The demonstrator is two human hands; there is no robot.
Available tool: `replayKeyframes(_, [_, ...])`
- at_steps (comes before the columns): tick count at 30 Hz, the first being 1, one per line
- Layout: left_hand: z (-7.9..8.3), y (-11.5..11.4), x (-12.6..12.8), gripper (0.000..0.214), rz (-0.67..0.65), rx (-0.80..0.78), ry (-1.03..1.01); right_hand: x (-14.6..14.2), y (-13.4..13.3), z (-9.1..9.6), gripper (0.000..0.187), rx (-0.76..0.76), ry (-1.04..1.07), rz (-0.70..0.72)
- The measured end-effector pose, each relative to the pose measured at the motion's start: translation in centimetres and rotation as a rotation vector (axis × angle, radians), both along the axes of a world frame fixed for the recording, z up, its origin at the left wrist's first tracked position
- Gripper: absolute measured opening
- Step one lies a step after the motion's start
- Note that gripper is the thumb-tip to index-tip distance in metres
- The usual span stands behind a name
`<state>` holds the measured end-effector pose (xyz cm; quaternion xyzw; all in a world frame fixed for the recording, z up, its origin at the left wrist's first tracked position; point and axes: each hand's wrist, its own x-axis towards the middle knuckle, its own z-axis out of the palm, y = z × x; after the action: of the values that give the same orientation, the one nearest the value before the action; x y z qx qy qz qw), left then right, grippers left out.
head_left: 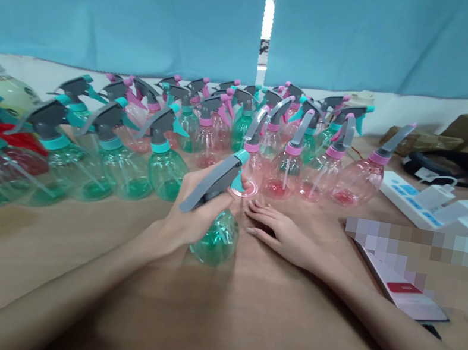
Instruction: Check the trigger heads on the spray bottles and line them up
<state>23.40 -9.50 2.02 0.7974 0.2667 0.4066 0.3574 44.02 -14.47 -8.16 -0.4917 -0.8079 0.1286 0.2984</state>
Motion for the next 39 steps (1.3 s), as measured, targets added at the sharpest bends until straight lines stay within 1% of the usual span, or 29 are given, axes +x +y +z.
replayKeyframes(3, [0.2,-0.1,0.0,0.012,0.019,-0.009,-0.005,0.0,0.0,0.1,0.045,-0.002,-0.018,0.004])
replayKeyframes(7, [0.2,-0.1,0.0,0.004,-0.001,-0.019,0.007,-0.1,-0.1,0.2,0.045,-0.004,-0.019,-0.006])
replayKeyframes(11, [0.0,0.0,0.0,0.007,0.024,-0.003,0.025,-0.2,-0.2,0.3,0.044,0.006,-0.007,-0.007])
replayKeyframes(17, [0.0,0.1,0.0,0.008,0.002,0.017,0.018,-0.2,-0.2,0.3,0.044,0.002,-0.020,-0.008])
replayKeyframes(21, [-0.3,0.2,0.0,0.007,-0.021,-0.012,-0.012,-0.2,-0.1,0.3,0.045,-0.002,-0.047,-0.002])
replayKeyframes(27, [-0.5,0.3,-0.1,0.003,0.002,-0.046,-0.012,-0.2,-0.1,0.3,0.044,0.004,-0.050,-0.008])
replayKeyframes(33, [-0.8,0.2,-0.1,0.001,0.034,-0.027,-0.016,-0.2,-0.1,0.3,0.047,-0.010,-0.060,-0.003])
replayKeyframes(39, [-0.7,0.1,0.0,0.004,0.031,-0.023,-0.019,-0.2,-0.1,0.4,0.047,-0.005,-0.055,0.003])
